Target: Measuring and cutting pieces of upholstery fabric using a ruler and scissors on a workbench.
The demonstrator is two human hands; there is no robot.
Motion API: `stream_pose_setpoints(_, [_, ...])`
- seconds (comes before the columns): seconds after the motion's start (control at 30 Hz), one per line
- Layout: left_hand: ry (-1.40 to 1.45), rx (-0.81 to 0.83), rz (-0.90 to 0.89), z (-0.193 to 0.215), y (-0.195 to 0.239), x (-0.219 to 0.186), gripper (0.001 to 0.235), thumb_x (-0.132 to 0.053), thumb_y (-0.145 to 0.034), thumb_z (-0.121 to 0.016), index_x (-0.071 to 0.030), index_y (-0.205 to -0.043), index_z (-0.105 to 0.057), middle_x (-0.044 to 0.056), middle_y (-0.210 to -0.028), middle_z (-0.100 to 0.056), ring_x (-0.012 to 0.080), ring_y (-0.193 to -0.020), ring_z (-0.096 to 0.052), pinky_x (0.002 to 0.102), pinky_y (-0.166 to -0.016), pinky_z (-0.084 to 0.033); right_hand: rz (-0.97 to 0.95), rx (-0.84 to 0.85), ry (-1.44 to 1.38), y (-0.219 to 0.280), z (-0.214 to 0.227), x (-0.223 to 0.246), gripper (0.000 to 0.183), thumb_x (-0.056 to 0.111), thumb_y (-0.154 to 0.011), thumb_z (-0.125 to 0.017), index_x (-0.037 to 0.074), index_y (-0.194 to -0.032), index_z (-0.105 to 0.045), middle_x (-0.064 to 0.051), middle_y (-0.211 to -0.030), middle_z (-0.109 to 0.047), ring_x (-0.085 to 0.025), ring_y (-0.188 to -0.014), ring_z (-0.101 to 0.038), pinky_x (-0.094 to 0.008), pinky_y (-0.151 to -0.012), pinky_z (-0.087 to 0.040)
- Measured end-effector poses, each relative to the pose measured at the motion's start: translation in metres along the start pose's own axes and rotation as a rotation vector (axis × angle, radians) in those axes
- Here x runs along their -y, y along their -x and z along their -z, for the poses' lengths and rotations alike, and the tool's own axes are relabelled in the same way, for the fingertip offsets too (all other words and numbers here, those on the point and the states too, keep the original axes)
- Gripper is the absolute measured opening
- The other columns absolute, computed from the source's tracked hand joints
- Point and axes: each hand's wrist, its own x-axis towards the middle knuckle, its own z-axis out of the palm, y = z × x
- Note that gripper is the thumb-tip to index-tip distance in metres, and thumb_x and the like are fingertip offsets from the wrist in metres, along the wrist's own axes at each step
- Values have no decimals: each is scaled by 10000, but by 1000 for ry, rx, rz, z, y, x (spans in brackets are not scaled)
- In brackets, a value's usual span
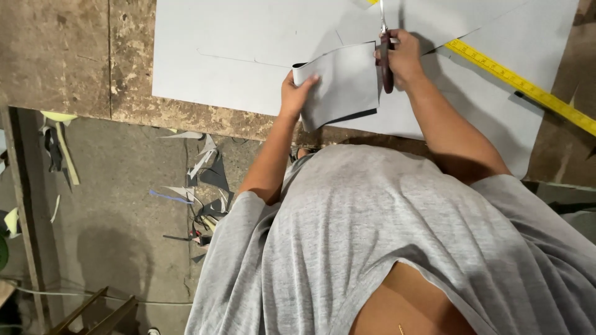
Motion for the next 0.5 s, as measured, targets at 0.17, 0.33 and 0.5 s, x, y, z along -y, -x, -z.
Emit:
stream_pose_setpoints(0.17, [-121, 175, -20, 9, -28, -5, 830, -198, -779, -528, -39, -1566, -318, 136, -1543, -465, 268, -1371, -465, 346, -1115, -371, 25, 89, -77, 18, 18, 22, 373, -29, -845, -716, 151, -1169, -678, -37, -933, -613, -115, -772, -623, -242, -655, -526])
stream_pose_setpoints(0.33, [58, 352, -81, -15, -6, -36, 499, -277, -879, -576, -101, -1346, -561, 103, -1167, -655, 222, -1061, -598, 348, -932, -502, 152, 165, -86, 44, 31, 34, 334, 55, -840, -734, 172, -1142, -654, 23, -919, -548, -103, -766, -529, -248, -673, -440])
stream_pose_setpoints(0.5, [-134, 420, 8, -38, 47, -102, 581, -310, -610, -908, -9, -1069, -718, 116, -1079, -801, 232, -1022, -769, 373, -928, -629, 193, 177, -210, 65, 41, 47, 420, 110, -787, -777, 153, -1184, -645, 25, -979, -586, -122, -820, -575, -253, -713, -492])
